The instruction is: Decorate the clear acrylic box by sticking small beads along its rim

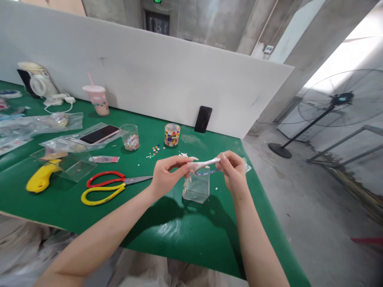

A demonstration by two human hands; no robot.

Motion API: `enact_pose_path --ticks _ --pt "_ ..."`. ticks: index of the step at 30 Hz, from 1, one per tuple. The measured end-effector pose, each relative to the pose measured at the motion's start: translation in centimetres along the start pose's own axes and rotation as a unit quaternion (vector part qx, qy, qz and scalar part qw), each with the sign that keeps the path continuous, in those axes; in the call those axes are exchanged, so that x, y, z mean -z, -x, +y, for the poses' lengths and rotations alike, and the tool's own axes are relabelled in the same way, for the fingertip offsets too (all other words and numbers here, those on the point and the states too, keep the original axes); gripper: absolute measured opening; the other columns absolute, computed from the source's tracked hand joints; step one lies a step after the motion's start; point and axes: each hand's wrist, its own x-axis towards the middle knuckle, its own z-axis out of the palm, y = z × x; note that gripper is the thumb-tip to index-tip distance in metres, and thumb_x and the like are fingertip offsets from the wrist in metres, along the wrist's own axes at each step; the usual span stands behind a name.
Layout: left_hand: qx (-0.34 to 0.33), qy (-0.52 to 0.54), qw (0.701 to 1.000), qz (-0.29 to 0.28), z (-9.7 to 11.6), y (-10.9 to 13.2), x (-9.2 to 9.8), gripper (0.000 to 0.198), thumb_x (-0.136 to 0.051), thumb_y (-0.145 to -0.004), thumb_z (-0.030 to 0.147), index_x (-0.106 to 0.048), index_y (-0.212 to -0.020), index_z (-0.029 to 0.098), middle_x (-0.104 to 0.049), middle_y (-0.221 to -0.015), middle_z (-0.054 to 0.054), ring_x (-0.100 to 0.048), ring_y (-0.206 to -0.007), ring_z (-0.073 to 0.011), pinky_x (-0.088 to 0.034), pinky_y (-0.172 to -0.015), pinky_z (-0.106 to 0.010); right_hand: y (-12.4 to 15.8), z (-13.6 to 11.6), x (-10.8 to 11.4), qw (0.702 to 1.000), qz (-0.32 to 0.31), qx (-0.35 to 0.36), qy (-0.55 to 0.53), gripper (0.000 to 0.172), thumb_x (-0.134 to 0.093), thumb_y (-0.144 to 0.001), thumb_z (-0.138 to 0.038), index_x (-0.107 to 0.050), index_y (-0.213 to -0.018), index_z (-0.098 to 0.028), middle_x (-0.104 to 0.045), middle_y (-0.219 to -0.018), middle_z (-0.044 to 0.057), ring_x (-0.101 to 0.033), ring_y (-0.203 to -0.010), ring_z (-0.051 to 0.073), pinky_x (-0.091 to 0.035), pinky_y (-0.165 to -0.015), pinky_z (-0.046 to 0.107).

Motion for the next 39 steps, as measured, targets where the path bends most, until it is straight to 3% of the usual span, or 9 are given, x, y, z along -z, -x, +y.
enact_pose_path --ticks 12,15,20,24,33,39 --pt "0.069 0.097 0.993 -0.01 0.6 0.1 -0.6 0.008 -0.08 -0.074 0.012 -0.078 -0.076 0.019 -0.075 -0.061 0.002 -0.068 -0.051 -0.0099 -0.058 -0.054 -0.018 -0.2 0.0 0.2 1.0 -0.006 0.001 0.013 0.039 -0.075 -0.078 -0.055 -0.066 -0.063 -0.02 -0.041 -0.049 -0.006 -0.03 -0.046 0.007 -0.022 -0.045 0.024" --pt "0.102 0.13 0.986 -0.014 0.5 -0.1 -0.6 0.006 -0.083 -0.074 0.019 -0.077 -0.075 0.018 -0.075 -0.062 0.002 -0.069 -0.053 -0.0098 -0.058 -0.056 -0.018 -0.2 -0.2 0.1 1.0 -0.005 0.0 0.027 0.039 -0.075 -0.077 -0.056 -0.066 -0.063 -0.02 -0.044 -0.05 -0.006 -0.031 -0.046 0.007 -0.023 -0.044 0.025" --pt "0.162 0.175 0.971 -0.028 -0.1 -0.8 -0.2 0.026 -0.084 -0.075 0.041 -0.077 -0.077 0.017 -0.075 -0.062 0.0 -0.069 -0.052 -0.0108 -0.057 -0.053 -0.019 -0.2 -0.5 -0.1 0.999 -0.006 0.001 0.048 0.039 -0.076 -0.076 -0.055 -0.067 -0.062 -0.02 -0.047 -0.051 -0.005 -0.033 -0.047 0.008 -0.027 -0.045 0.025" --pt "0.2 0.192 0.96 -0.032 -0.3 -1.0 0.0 0.034 -0.084 -0.073 0.048 -0.077 -0.077 0.016 -0.074 -0.061 -0.001 -0.067 -0.049 -0.01 -0.055 -0.05 -0.018 -0.3 -0.3 -0.2 0.999 -0.008 0.002 0.054 0.039 -0.075 -0.077 -0.056 -0.067 -0.062 -0.02 -0.047 -0.05 -0.005 -0.033 -0.047 0.008 -0.028 -0.046 0.026" --pt "0.226 0.181 0.957 -0.023 0.2 -1.1 -0.1 0.036 -0.088 -0.068 0.044 -0.068 -0.066 0.014 -0.068 -0.052 0.002 -0.058 -0.041 -0.0073 -0.05 -0.043 -0.017 -0.2 -0.7 -0.3 0.998 -0.013 0.011 0.068 0.041 -0.074 -0.077 -0.057 -0.065 -0.061 -0.02 -0.044 -0.05 -0.005 -0.032 -0.047 0.009 -0.029 -0.047 0.026" --pt "0.212 0.147 0.966 0.008 -0.3 -1.6 0.1 0.039 -0.087 -0.067 0.046 -0.064 -0.071 0.014 -0.066 -0.053 0.004 -0.056 -0.041 -0.005 -0.049 -0.045 -0.016 0.0 -1.1 -0.6 0.996 -0.033 0.011 0.084 0.041 -0.074 -0.078 -0.053 -0.06 -0.058 -0.02 -0.04 -0.05 -0.006 -0.032 -0.048 0.009 -0.028 -0.047 0.026"
